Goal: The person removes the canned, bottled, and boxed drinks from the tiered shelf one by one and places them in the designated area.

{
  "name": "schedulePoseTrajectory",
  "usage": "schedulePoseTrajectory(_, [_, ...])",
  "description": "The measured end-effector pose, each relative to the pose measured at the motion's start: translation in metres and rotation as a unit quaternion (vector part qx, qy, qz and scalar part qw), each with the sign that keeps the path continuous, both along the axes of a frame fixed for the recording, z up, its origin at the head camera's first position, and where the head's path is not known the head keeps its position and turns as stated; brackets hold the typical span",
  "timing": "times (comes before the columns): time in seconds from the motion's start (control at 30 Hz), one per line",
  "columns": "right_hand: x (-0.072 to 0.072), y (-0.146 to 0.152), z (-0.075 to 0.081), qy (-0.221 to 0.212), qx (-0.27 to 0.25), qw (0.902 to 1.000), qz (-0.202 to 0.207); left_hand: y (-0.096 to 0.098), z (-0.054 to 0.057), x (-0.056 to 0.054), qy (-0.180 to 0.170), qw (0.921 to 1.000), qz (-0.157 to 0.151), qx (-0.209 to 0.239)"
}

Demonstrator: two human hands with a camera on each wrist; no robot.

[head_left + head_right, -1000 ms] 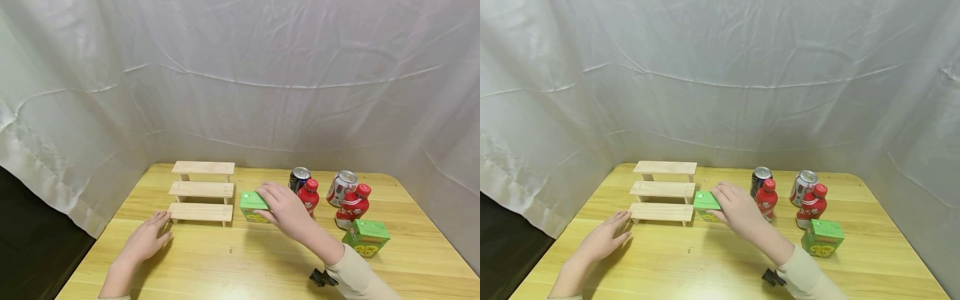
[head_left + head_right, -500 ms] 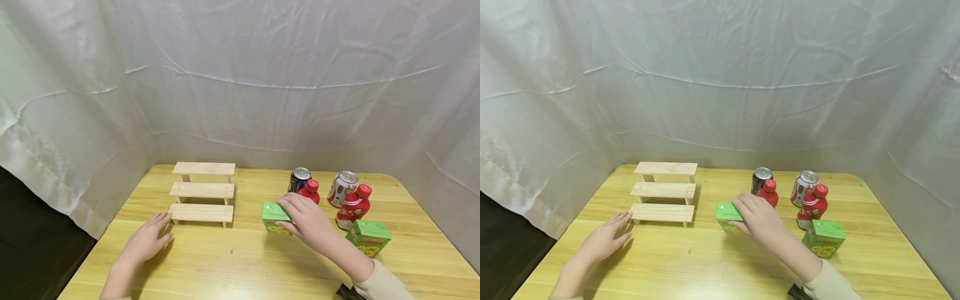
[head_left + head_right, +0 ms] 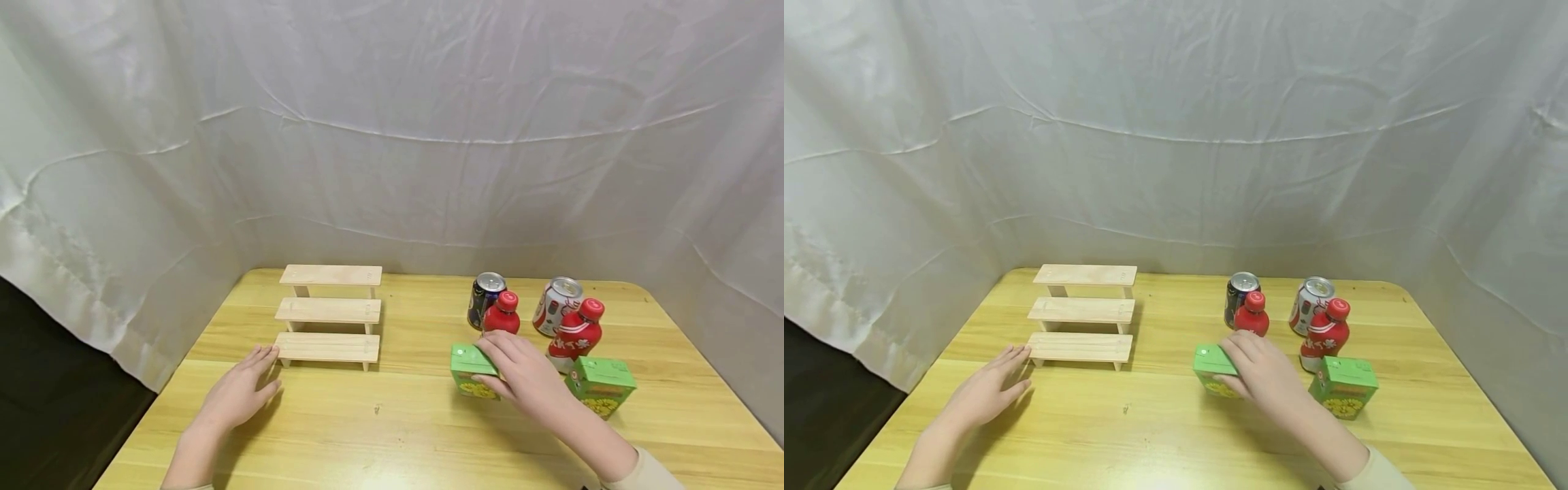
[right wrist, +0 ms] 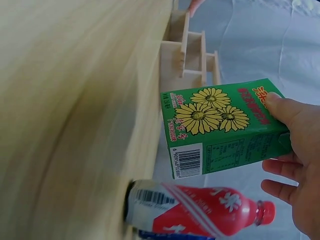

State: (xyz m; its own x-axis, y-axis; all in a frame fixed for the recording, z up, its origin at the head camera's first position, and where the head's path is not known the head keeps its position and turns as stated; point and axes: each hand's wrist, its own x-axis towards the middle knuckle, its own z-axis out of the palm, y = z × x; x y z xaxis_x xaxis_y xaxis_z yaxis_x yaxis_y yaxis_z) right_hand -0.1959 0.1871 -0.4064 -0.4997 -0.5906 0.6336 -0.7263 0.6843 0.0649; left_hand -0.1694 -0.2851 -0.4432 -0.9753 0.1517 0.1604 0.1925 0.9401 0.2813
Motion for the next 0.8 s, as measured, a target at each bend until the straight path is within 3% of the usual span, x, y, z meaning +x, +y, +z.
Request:
schedulePoseTrajectory(0.4, [0.003, 0.016, -0.011, -0.006, 0.001, 0.9997, -0.023, 0.001, 0.001, 0.001, -0.002, 1.0, -0.001, 0.001])
schedulePoseTrajectory(0.8, [0.0, 0.03, -0.02, -0.041, 0.004, 0.9986, -0.035, 0.001, 0.001, 0.001, -0.002, 1.0, 0.002, 0.004])
